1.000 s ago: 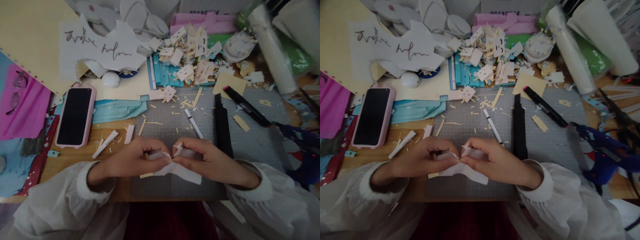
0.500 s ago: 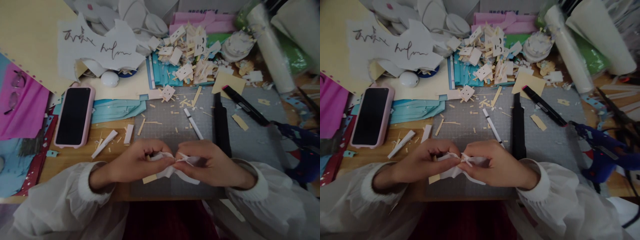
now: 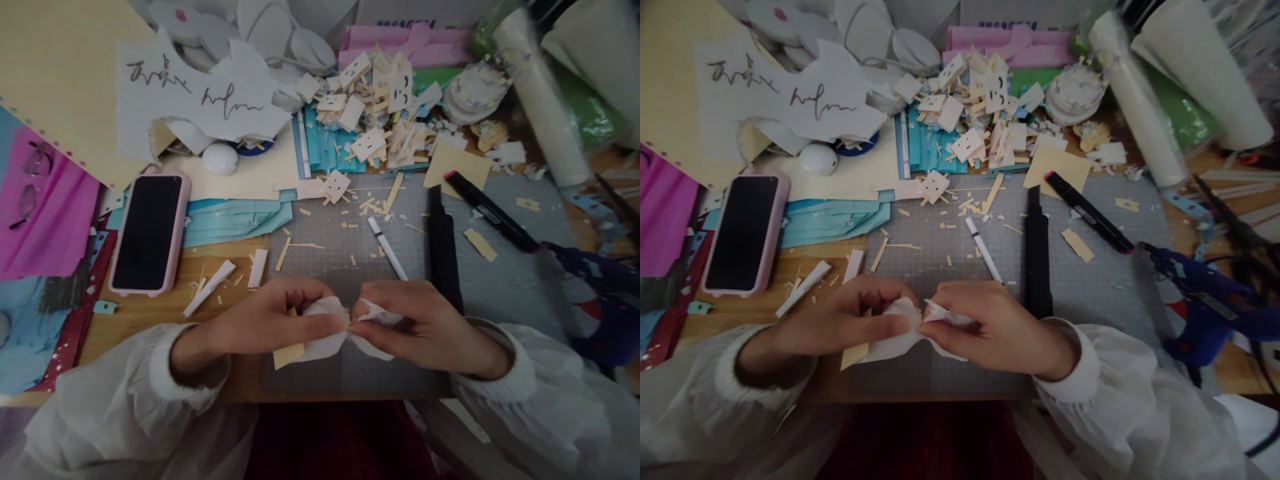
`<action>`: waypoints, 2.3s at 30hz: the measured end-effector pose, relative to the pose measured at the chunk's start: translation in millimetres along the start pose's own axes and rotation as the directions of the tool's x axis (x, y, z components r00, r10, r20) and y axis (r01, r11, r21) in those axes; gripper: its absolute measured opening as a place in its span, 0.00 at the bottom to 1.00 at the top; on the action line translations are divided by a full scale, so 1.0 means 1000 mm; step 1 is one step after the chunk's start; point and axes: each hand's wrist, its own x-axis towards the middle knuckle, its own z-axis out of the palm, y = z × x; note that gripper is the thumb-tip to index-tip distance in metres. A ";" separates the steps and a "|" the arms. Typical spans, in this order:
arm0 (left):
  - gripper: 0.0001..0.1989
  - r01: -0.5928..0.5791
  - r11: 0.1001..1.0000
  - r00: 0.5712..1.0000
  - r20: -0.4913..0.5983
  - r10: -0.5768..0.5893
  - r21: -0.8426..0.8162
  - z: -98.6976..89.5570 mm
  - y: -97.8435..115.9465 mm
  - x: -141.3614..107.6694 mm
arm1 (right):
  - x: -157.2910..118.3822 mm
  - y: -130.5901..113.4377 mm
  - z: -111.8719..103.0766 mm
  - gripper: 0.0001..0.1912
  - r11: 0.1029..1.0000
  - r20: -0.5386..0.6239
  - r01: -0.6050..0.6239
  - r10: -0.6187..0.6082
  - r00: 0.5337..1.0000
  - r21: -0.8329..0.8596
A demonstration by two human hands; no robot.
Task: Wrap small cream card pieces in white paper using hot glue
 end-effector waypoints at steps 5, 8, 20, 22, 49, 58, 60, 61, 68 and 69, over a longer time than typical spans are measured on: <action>0.12 0.063 0.998 0.996 0.057 -0.064 0.024 -0.005 -0.004 -0.001 | 0.000 0.001 -0.005 0.11 0.973 0.132 -0.186 0.168 0.977 0.134; 0.12 0.060 0.997 0.997 0.043 -0.063 0.057 -0.004 -0.005 -0.001 | 0.000 0.002 -0.005 0.15 0.927 0.234 -0.313 0.263 0.936 0.209; 0.10 0.084 0.973 0.993 -0.059 -0.099 -0.213 0.005 -0.005 0.001 | -0.002 -0.005 0.004 0.13 0.970 0.051 -0.188 0.183 0.982 0.152; 0.10 0.086 0.953 0.990 -0.086 -0.115 -0.290 0.006 -0.006 0.001 | -0.003 -0.005 0.003 0.10 0.994 -0.013 -0.072 0.073 0.997 0.087; 0.15 0.103 0.889 0.586 -0.750 0.308 0.445 0.003 -0.006 -0.080 | 0.034 0.045 -0.068 0.16 0.812 -0.244 -0.226 0.106 0.964 -0.538; 0.13 0.057 0.824 0.647 -0.649 0.400 0.564 0.020 -0.032 -0.073 | -0.006 -0.004 -0.059 0.13 0.630 -0.532 -0.187 -0.417 0.737 -0.754; 0.13 0.021 0.777 0.697 -0.566 0.440 0.629 0.026 -0.033 -0.056 | -0.024 -0.017 -0.046 0.08 0.596 -0.534 -0.170 -0.512 0.673 -0.785; 0.13 0.005 0.737 0.725 -0.510 0.463 0.676 0.029 -0.032 -0.048 | -0.032 -0.022 -0.038 0.07 0.576 -0.530 -0.161 -0.558 0.638 -0.801; 0.17 0.022 0.205 0.881 -0.116 0.460 0.978 0.040 -0.024 0.000 | -0.068 -0.025 0.000 0.11 0.506 -0.499 -0.206 -0.554 0.666 -0.837; 0.19 0.024 0.175 0.890 -0.101 0.446 0.984 0.040 -0.023 0.002 | -0.070 -0.024 0.002 0.08 0.492 -0.503 -0.238 -0.522 0.689 -0.837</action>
